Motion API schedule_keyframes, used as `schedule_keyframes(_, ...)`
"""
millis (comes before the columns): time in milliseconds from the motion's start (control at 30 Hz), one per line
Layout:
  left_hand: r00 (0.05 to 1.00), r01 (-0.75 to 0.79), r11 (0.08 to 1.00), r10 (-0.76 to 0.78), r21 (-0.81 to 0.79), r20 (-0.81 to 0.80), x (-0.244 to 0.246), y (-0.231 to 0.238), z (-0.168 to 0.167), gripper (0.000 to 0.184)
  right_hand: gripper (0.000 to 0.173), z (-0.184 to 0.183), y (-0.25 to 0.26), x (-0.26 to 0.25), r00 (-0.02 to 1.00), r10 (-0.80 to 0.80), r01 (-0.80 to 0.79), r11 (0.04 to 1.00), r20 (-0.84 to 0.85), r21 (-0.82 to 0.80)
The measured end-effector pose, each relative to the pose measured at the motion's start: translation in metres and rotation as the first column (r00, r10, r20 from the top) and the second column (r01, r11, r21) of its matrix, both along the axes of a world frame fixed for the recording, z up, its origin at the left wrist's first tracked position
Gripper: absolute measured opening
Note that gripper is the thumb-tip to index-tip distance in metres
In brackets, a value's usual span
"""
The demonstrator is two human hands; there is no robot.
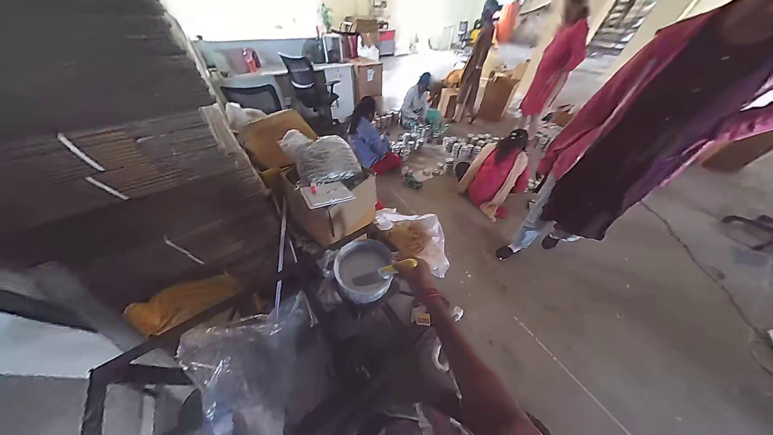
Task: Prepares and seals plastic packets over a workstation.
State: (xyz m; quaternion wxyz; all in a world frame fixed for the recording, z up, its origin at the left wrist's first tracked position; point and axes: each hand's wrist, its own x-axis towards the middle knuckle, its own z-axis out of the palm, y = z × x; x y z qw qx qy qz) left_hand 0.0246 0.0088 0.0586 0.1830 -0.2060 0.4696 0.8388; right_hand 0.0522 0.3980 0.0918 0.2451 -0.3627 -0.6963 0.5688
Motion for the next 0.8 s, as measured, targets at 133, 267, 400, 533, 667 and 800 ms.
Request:
schedule_keyframes(133, 0.998, -0.053, 0.997, 0.055, -0.061, 0.039, 0.001, 0.005, 0.009, 0.039, 0.023, 0.004, 0.014, 0.008, 0.995, -0.09, 0.087, 0.994, 0.051, 0.063)
schedule_keyframes(267, 0.998, -0.04, 0.999, 0.041, -0.026, 0.041, -0.003, 0.0, -0.007, 0.042, 0.022, -0.008, 0.006, -0.004, 0.991, -0.13, 0.13, 0.991, -0.018, -0.027)
schedule_keyframes(400, 0.999, -0.034, 0.999, 0.034, -0.026, -0.007, -0.004, 0.002, -0.002, 0.039, 0.02, 0.002, 0.002, 0.005, 0.999, -0.033, 0.032, 0.998, -0.013, -0.049)
schedule_keyframes(533, 0.997, -0.065, 0.993, 0.061, -0.099, -0.039, -0.007, 0.005, -0.007, 0.038, 0.022, -0.004, 0.014, 0.012, 0.989, -0.147, 0.145, 0.986, 0.025, 0.078)
schedule_keyframes(667, 0.997, -0.064, 0.994, 0.059, -0.093, -0.056, -0.012, 0.012, -0.002, 0.037, 0.021, -0.013, 0.006, 0.0, 0.992, -0.125, 0.126, 0.991, -0.034, 0.039)
schedule_keyframes(800, 0.998, -0.043, 0.997, 0.04, -0.066, -0.048, -0.014, 0.014, 0.003, 0.034, 0.021, -0.004, 0.005, 0.012, 0.997, -0.077, 0.076, 0.997, 0.003, 0.032)
